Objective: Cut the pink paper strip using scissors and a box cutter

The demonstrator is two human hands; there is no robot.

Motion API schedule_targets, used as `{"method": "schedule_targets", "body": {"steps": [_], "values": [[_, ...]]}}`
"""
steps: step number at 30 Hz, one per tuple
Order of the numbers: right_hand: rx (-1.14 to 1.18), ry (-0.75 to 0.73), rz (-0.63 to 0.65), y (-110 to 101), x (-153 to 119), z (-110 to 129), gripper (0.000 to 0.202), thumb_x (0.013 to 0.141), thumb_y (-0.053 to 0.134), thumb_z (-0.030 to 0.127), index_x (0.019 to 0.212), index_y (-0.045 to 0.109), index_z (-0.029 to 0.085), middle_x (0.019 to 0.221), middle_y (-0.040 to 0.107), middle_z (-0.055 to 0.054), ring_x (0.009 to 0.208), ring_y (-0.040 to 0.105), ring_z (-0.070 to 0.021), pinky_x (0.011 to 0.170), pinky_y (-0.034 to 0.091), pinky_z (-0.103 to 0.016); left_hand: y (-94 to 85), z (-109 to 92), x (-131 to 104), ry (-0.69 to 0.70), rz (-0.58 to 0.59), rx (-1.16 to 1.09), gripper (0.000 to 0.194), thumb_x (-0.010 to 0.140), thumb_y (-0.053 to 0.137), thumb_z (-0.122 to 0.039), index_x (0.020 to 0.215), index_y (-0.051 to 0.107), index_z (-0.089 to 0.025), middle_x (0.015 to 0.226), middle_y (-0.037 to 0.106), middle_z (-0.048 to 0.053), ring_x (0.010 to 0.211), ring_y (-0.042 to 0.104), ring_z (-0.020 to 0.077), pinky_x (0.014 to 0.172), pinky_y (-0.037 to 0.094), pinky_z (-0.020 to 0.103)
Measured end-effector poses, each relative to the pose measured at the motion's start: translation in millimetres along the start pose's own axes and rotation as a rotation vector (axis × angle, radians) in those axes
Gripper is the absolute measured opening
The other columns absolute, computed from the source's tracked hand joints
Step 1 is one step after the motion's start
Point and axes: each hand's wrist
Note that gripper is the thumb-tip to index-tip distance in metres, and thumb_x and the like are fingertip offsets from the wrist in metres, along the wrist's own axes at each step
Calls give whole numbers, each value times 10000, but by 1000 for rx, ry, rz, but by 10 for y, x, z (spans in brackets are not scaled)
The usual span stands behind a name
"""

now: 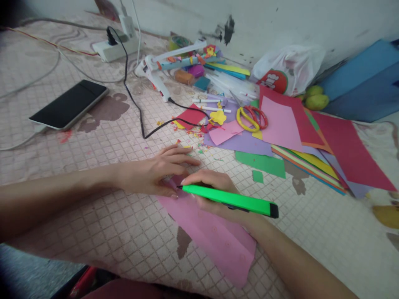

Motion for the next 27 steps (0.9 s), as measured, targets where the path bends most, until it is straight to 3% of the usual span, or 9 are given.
{"method": "schedule_targets", "body": {"steps": [21, 27], "values": [[-51, -45, 9, 28, -36, -46, 226, 791, 589, 140, 997, 640, 215, 898, 697, 3, 780, 635, -113, 705, 489, -234, 6, -11, -3, -30, 3, -10, 379, 768, 699, -374, 1105, 643, -209, 1418, 459, 76, 1405, 219, 349, 1150, 132, 566], [-44, -55, 3, 34, -40, -47, 216, 799, 585, 149, 998, 639, 208, 890, 692, 3, 772, 631, -112, 703, 490, -234, 8, -17, -13, -21, 3, 1, 341, 793, 674, -309, 1119, 632, -221, 1425, 452, 71, 1408, 220, 334, 1151, 132, 561]]}}
Point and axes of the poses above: each hand's wrist, its own x-axis towards the middle knuckle, its own y-axis out of the palm, z = x × y
